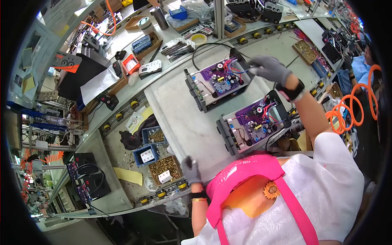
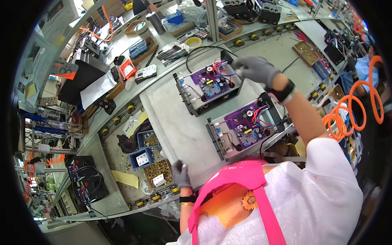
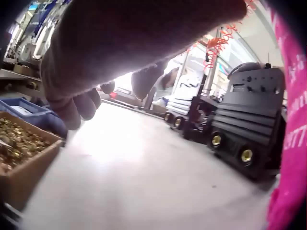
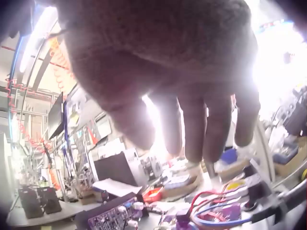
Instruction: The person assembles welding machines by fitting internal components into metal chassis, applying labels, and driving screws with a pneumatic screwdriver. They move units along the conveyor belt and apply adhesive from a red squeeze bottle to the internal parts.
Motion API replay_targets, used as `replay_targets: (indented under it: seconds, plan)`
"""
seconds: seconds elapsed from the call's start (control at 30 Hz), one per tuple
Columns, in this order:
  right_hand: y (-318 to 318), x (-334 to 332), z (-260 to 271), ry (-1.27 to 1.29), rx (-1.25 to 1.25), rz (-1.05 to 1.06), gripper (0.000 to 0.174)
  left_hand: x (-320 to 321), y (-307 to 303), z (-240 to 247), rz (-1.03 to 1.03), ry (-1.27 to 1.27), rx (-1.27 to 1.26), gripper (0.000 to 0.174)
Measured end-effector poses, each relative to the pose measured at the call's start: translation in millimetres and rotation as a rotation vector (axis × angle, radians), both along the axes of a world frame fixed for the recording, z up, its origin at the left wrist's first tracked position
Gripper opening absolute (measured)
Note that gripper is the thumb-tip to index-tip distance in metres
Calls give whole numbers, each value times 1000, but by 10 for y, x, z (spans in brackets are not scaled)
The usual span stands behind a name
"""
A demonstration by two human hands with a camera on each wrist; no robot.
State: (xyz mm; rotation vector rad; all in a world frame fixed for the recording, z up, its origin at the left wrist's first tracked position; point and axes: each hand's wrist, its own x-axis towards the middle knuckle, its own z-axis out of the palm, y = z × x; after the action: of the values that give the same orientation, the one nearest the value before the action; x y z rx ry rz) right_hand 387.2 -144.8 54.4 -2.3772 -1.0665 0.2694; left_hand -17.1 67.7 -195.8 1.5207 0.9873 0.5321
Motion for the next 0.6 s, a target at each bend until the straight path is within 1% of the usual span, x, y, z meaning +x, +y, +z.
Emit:
replay_targets:
  seconds: [0.03, 0.07, 0.1, 0.13, 0.17, 0.2, 0.23, 0.3, 0.33, 0.43, 0.47, 0.5, 0.53, 0.57, 0.6]
  plan:
    - [-238, -70, -53, -53, -107, -81, 34, 78, -107, 89, -89, -44, -117, 31]
    - [-452, -235, -53, -128, -149, -157, 35, 146, -197, 122, -160, -68, -179, 30]
    - [-774, -260, -331, -245, -210, -198, 36, 204, -272, 145, -236, -92, -242, 30]
    - [-910, -399, -345, -124, -334, -277, 38, 261, -318, 190, -310, -71, -285, 31]
    - [-1045, -548, -409, 25, -333, -339, 42, 318, -353, 225, -384, -49, -326, 31]
    - [-1127, -654, -454, 139, -328, -303, 45, 379, -386, 237, -447, -12, -306, 35]
    - [-1189, -857, -480, 362, -222, -336, 39, 428, -401, 256, -476, 9, -358, 35]
    - [-1283, -1032, -838, 129, -341, -315, 31, 590, -451, 417, -530, 49, -462, 37]
    - [-1348, -1043, -930, 97, -307, -317, 29, 651, -506, 436, -515, 28, -438, 37]
    - [-1469, -1127, -1090, 10, -186, -311, 25, 803, -545, 454, -507, 75, -350, 42]
    - [-1536, -1197, -1170, -16, -135, -304, 25, 836, -536, 368, -508, 100, -348, 51]
    - [-1576, -1267, -1199, -48, -84, -296, 25, 877, -547, 332, -492, 39, -428, 52]
    - [-1632, -1414, -1203, -76, 54, -286, 24, 908, -574, 289, -474, -23, -510, 53]
    - [-1624, -1597, -1091, -67, 170, -264, 20, 903, -595, 263, -454, -80, -595, 54]
    - [-1704, -1762, -1180, -112, 175, -281, 19, 897, -577, 300, -518, -82, -639, 62]
